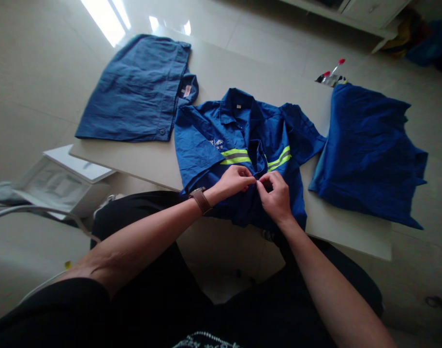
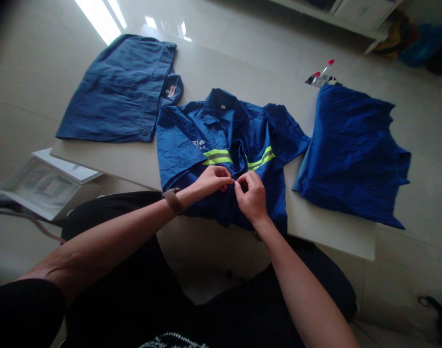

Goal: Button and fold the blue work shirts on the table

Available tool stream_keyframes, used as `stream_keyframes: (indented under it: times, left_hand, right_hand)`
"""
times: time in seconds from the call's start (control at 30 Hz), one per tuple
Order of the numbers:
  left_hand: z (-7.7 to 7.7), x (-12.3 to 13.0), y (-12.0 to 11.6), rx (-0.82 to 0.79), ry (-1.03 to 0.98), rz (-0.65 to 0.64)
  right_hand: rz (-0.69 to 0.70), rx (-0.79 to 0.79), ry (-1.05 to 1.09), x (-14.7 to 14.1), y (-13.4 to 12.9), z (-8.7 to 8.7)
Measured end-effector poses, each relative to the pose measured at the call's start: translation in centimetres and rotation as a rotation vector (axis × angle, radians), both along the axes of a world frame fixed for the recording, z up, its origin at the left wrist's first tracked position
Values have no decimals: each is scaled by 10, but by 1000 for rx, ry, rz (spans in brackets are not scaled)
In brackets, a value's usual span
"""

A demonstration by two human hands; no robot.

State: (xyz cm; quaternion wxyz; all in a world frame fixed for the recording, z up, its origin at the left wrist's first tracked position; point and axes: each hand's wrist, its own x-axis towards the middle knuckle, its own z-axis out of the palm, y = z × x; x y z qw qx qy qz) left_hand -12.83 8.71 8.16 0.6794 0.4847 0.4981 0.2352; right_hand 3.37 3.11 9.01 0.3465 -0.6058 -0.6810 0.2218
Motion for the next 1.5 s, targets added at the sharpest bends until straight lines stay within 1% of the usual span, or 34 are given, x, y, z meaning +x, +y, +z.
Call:
stream_keyframes:
  times: [0.2, 0.3, 0.37, 0.47, 0.67, 0.77, 0.87, 1.03, 1.1, 1.2, 1.27, 1.33, 1.43, 1.5]
  left_hand:
    - [-12, -3, -3, 68, 88, -123]
    - [-15, -3, -5, 74, 80, -147]
    - [-15, -3, -5, 126, 81, -156]
    - [-14, -4, -6, 215, 95, -166]
    - [-9, -6, -4, 294, 137, -163]
    - [-8, -7, -2, 283, 171, -181]
    - [-7, -7, 0, 276, 173, -226]
    - [-6, -4, -1, 334, 198, -254]
    - [-4, -3, -2, 332, 224, -265]
    - [0, -4, -3, 374, 283, -295]
    - [4, -5, -2, 388, 298, -326]
    - [7, -8, 0, 367, 283, -359]
    - [10, -12, 5, 332, 283, -415]
    - [12, -13, 7, 296, 313, -486]
  right_hand:
    - [-19, 8, -3, 1, 1, -1]
    - [19, -17, -62, 2, 1, -4]
    - [55, -35, -83, 3, 2, -6]
    - [66, -49, -93, 4, 2, -8]
    - [68, -74, -156, 8, 3, -13]
    - [39, -78, -104, 8, 2, -17]
    - [-2, -88, -44, 9, 1, -23]
    - [-100, -153, 31, 12, 1, -34]
    - [-115, -180, 59, 13, 3, -39]
    - [-128, -222, 100, 15, 6, -43]
    - [-124, -259, 108, 16, 8, -43]
    - [-111, -280, 80, 15, 9, -39]
    - [-107, -270, -16, 13, 9, -29]
    - [-131, -263, -65, 12, 9, -21]
